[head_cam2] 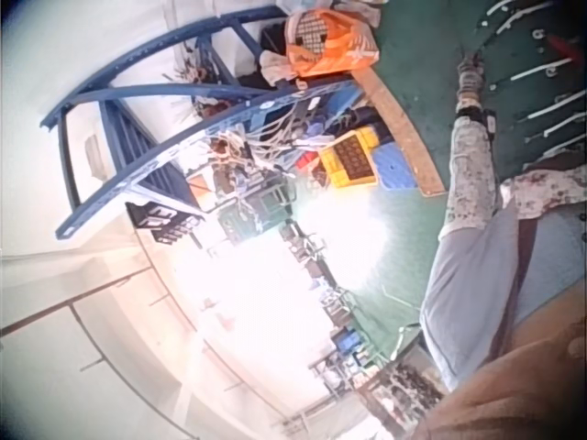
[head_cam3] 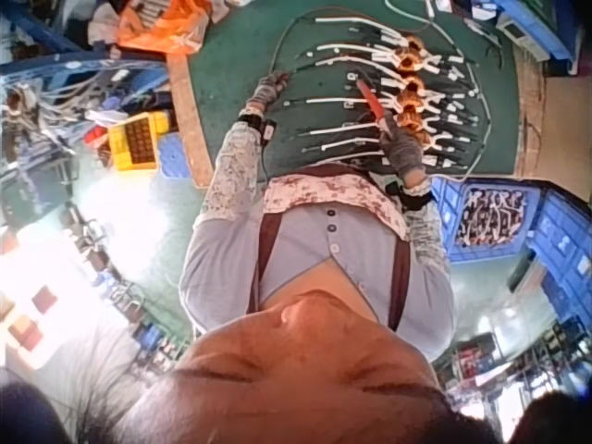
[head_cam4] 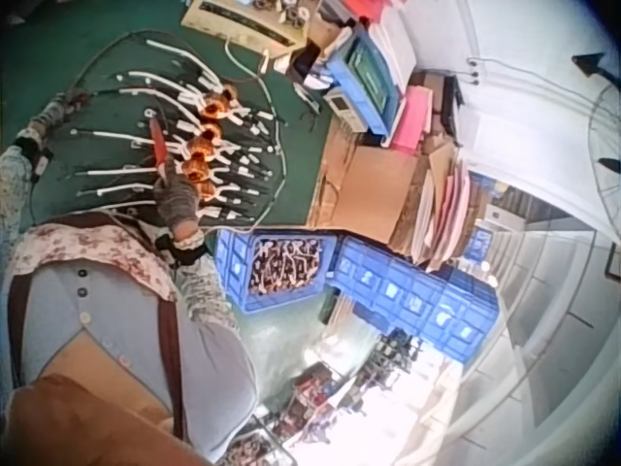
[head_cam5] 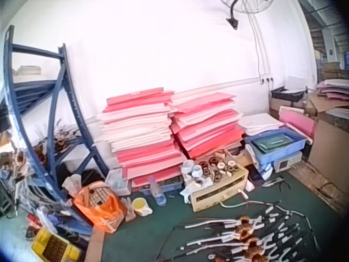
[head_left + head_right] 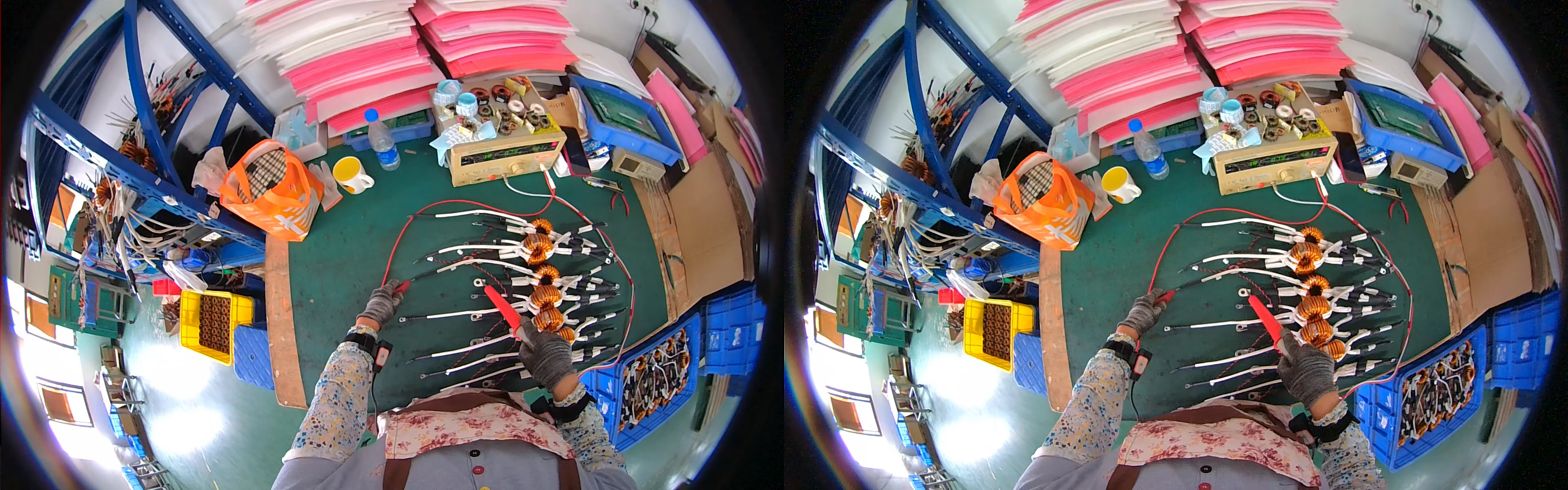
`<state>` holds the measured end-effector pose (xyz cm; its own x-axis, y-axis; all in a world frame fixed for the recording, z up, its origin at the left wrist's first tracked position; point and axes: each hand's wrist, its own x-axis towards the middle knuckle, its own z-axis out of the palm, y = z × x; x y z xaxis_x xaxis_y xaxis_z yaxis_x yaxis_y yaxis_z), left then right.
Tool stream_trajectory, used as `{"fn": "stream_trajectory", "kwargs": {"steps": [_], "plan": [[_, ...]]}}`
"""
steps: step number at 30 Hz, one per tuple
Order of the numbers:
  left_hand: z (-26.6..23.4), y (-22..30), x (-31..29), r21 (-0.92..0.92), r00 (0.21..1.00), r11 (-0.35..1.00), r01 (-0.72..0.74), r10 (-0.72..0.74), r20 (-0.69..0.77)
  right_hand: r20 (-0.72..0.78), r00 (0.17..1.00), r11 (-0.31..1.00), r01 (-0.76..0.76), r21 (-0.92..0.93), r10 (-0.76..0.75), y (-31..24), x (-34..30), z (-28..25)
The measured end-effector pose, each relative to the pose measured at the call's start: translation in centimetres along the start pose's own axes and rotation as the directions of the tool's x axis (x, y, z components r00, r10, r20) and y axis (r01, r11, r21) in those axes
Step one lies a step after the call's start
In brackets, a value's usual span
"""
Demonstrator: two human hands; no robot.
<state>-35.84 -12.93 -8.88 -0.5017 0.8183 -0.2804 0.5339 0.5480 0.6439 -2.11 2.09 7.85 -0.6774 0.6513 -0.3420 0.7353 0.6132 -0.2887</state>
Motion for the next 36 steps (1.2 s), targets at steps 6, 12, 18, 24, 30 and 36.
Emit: {"fn": "stream_trajectory", "kwargs": {"steps": [6, 12, 18, 24, 30, 36], "plan": [[-0.7, 0.3, -0.1, -0.019, 1.000, 1.000, 0.009, -0.008, 0.012, 0.004, 0.999, 0.999, 0.034, 0.029, -0.034, -0.2, 0.4, -0.7], [-1.8, 0.2, 1.0, -0.200, 0.992, 0.972, 0.121, -0.123, 0.002, 0.004, 0.997, 0.997, 0.076, 0.029, -0.077, -1.5, 2.2, -0.9], [-1.8, 0.8, 2.8, -0.246, 0.999, 0.969, -0.013, 0.002, -0.047, -0.082, 0.995, 0.996, 0.066, 0.058, -0.061, -1.8, 4.3, 1.0], [-1.2, 0.9, 3.8, -0.153, 0.999, 0.988, -0.004, -0.004, -0.053, -0.008, 0.999, 0.999, 0.051, -0.001, -0.051, -1.4, 5.1, 1.3], [-1.1, 1.4, 3.8, -0.177, 0.999, 0.984, -0.023, 0.014, -0.052, -0.006, 0.994, 0.994, 0.109, -0.003, -0.109, -1.6, 5.3, 1.0], [-0.8, 1.0, 3.6, -0.133, 0.995, 0.988, -0.076, 0.067, -0.073, -0.026, 0.994, 0.994, 0.105, -0.005, -0.105, -1.6, 5.3, 1.3]]}}
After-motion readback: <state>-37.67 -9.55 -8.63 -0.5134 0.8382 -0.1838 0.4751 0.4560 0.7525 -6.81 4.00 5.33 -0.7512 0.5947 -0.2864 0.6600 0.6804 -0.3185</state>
